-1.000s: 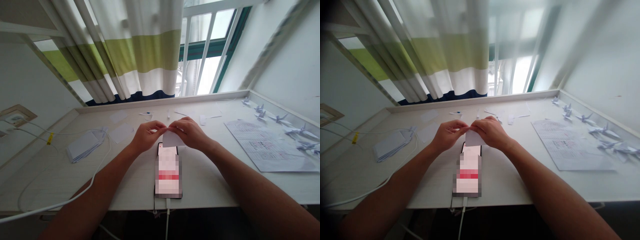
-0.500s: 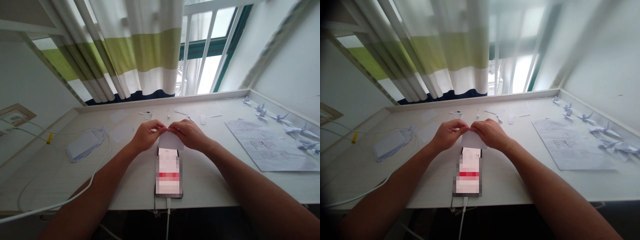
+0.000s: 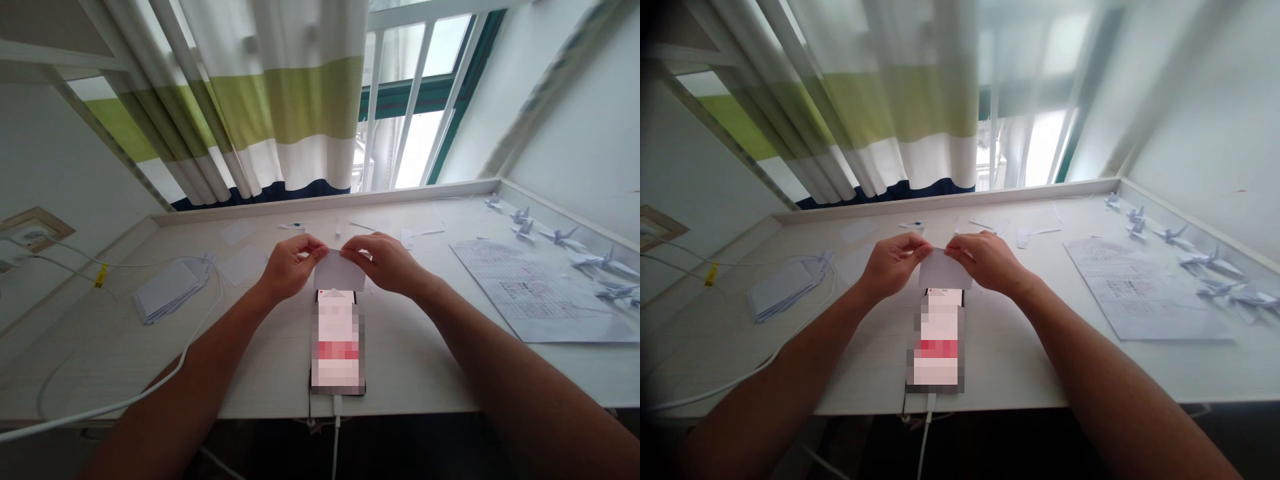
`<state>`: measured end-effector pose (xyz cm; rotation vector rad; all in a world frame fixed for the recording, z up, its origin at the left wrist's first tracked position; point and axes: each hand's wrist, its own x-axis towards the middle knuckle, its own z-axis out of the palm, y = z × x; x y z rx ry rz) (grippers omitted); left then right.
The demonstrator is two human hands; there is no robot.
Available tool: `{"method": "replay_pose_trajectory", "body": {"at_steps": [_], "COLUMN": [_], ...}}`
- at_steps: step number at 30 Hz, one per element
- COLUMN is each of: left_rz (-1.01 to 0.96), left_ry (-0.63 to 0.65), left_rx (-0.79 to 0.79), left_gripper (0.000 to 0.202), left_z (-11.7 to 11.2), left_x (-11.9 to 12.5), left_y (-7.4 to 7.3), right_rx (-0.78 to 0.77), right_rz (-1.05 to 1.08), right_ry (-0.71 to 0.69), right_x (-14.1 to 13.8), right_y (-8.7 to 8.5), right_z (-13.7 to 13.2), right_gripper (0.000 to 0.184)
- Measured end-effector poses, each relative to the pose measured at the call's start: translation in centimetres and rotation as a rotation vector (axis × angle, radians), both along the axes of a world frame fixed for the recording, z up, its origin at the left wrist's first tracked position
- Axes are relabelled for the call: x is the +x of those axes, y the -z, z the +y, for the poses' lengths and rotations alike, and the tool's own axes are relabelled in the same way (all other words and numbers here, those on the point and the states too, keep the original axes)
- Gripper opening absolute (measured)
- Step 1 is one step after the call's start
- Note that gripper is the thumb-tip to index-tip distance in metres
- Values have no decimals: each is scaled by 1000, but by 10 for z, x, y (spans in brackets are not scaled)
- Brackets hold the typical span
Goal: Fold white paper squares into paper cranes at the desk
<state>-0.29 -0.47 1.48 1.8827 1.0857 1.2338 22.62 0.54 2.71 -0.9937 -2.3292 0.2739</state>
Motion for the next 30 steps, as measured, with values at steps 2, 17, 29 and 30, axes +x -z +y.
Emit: {"method": "replay_pose_trajectory", "body": {"at_steps": [2, 17, 29, 30], "left_rz": [24, 54, -117, -138], "left_ry": [5, 38, -3, -2], "left_rx": [17, 22, -165, -175], "left_gripper": [25, 26, 31, 32], "left_z": [-2, -8, 6, 6], "left_x": [0, 1, -8, -9], "left_y": [-2, -7, 0, 0], "right_rx": [-13, 33, 73, 65], "right_rz": [9, -5, -80, -75], "right_ry": [-14, -135, 61, 75], "right_x": [0, -4, 13, 15], "right_y": [-1, 3, -2, -2], "right_z": [-1, -3, 7, 9], "right_gripper": [28, 29, 24, 24]}}
